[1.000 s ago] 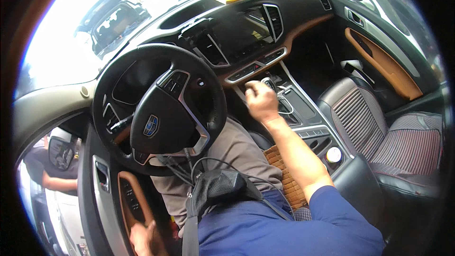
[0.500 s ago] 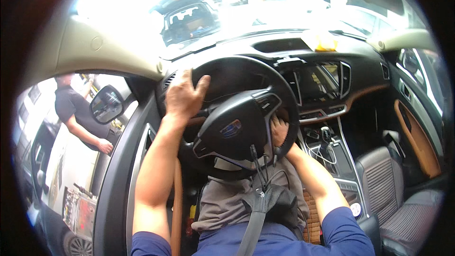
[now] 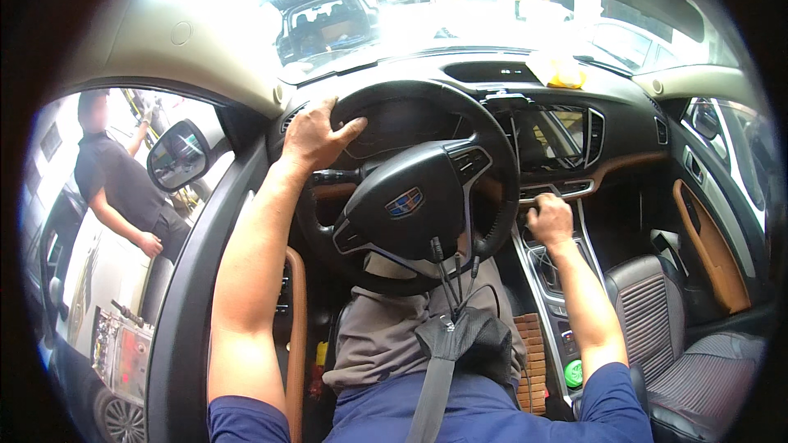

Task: The person uses a power drill to remove fasteners from the front bumper area of a white car, then uses a screwdriver to adjust components. The person enters the car, starts the engine, and operates the steering wheel and gear shifter.

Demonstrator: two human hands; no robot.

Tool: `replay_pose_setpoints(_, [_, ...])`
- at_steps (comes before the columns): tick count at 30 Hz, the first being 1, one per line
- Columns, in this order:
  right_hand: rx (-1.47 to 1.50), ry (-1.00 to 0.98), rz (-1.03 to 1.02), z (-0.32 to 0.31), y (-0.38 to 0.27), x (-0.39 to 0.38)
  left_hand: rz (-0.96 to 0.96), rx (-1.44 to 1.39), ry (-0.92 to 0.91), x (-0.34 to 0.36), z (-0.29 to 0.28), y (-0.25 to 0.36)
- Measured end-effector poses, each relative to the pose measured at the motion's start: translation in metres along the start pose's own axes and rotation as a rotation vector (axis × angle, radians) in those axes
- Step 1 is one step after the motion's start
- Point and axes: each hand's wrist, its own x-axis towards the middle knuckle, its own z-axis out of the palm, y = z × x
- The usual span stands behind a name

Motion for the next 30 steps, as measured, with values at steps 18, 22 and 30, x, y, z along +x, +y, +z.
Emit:
replay_pose_setpoints(18, [0.241,-0.290,0.407,-0.015,0.027,-0.015,0.039,-0.032,0.082,0.000,0.008,-0.005])
replay_pose_setpoints(22, [0.277,-0.334,0.449,-0.019,0.024,-0.011,0.110,0.058,0.193,0.002,0.017,-0.026])
replay_pose_setpoints(30, [0.430,-0.440,0.450,-0.016,0.043,-0.002,0.058,-0.018,0.113,0.001,0.009,-0.010])
